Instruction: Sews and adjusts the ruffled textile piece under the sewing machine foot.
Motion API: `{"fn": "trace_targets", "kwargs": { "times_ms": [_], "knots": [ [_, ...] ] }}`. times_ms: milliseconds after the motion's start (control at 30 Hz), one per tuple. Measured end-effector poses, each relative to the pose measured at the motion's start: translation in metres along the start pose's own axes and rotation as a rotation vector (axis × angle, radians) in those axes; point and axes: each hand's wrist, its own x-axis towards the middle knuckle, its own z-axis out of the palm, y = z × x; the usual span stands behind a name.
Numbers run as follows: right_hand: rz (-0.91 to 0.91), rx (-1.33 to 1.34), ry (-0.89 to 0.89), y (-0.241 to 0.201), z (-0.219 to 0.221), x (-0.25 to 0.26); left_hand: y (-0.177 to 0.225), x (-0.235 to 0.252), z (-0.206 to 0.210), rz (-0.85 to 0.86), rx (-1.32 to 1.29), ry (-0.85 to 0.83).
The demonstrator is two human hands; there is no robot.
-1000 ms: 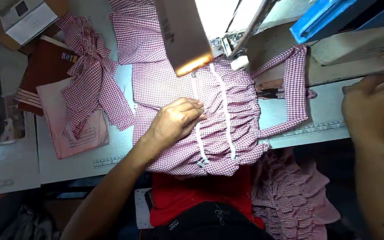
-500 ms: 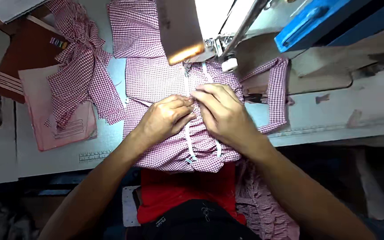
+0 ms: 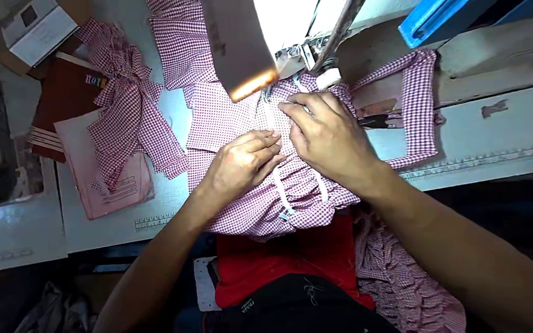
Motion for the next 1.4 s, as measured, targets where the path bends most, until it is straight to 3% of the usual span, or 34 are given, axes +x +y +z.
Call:
{"fn": "trace_targets", "kwargs": {
  "times_ms": [167,300,467,733,1000,1200,1400],
  "knots": [
    [-0.112,0.009,0.059,0.003,-0.004,-0.002,0.010,-0.002,-0.007,-0.033,0.058,-0.088],
    [-0.041,-0.066,0.010,0.006,-0.006,-0.005,0.012,-0.003,-0.006,-0.029,0.077,-0.104],
    [-0.145,-0.004,0.068,0.007,-0.006,-0.007,0.016,-0.005,-0.004,-0.023,0.075,-0.113],
    [0.006,-0.113,-0.020,0.004,-0.012,0.005,0.019,-0.007,-0.001,-0.037,0.090,-0.139],
    [0.107,-0.183,0.020,-0.003,-0.007,0.012,0.012,-0.005,0.000,-0.034,0.082,-0.156],
    [-0.096,-0.124,0.102,0.003,-0.007,0.005,0.008,-0.002,-0.003,-0.024,0.078,-0.140],
    [-0.022,-0.118,-0.012,0.000,-0.015,-0.012,0.024,-0.009,0.004,-0.063,0.098,-0.101]
  ]
}}
